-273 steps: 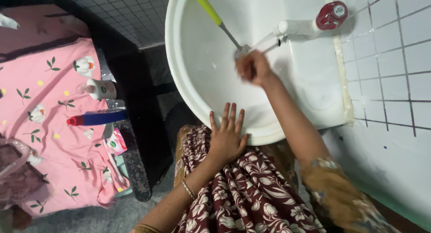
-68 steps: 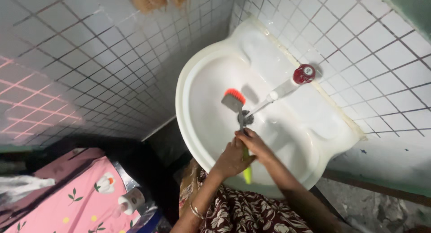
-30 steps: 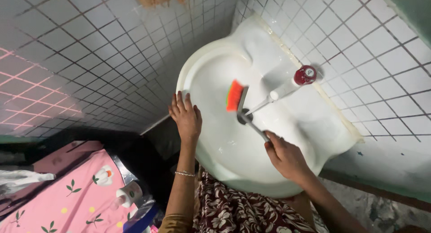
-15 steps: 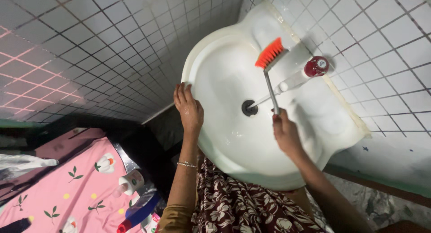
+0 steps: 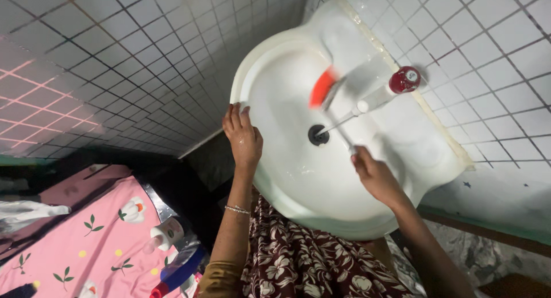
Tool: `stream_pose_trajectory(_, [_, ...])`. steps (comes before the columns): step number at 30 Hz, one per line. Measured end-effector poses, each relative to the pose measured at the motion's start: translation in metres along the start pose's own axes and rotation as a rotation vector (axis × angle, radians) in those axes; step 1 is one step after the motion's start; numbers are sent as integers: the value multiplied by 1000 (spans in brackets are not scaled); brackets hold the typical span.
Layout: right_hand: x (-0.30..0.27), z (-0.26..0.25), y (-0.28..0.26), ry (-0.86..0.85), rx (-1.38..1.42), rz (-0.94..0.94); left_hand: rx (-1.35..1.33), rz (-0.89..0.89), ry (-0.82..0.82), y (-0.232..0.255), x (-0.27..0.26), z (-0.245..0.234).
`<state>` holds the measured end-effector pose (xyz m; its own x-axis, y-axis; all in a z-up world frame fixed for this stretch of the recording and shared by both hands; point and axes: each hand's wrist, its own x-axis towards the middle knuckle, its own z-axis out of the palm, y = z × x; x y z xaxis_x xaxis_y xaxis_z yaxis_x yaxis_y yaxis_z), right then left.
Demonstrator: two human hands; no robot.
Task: The person cleans a white sink and the surrounding wall tiles using a brush and water, scrubbing the basin and the faucet area.
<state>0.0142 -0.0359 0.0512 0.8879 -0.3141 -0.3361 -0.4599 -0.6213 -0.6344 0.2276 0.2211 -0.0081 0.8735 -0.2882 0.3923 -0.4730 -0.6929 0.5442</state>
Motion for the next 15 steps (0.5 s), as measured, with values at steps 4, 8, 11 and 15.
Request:
stream_pose_trajectory(4, [-32, 15, 30, -407, -117, 361, -118, 67, -111, 5, -8, 20])
stream_pose_trajectory(8, [-93, 3, 42, -202, 296, 575, -827, -318, -612, 29, -13, 131])
stream_pose_trajectory(11, [-122, 1, 58, -98, 624, 676, -1827, -732, -960, 54, -40, 235])
stream_pose_trajectory(15, [-120, 18, 83, -54, 778, 619, -2151, -916, 8, 99, -30, 313])
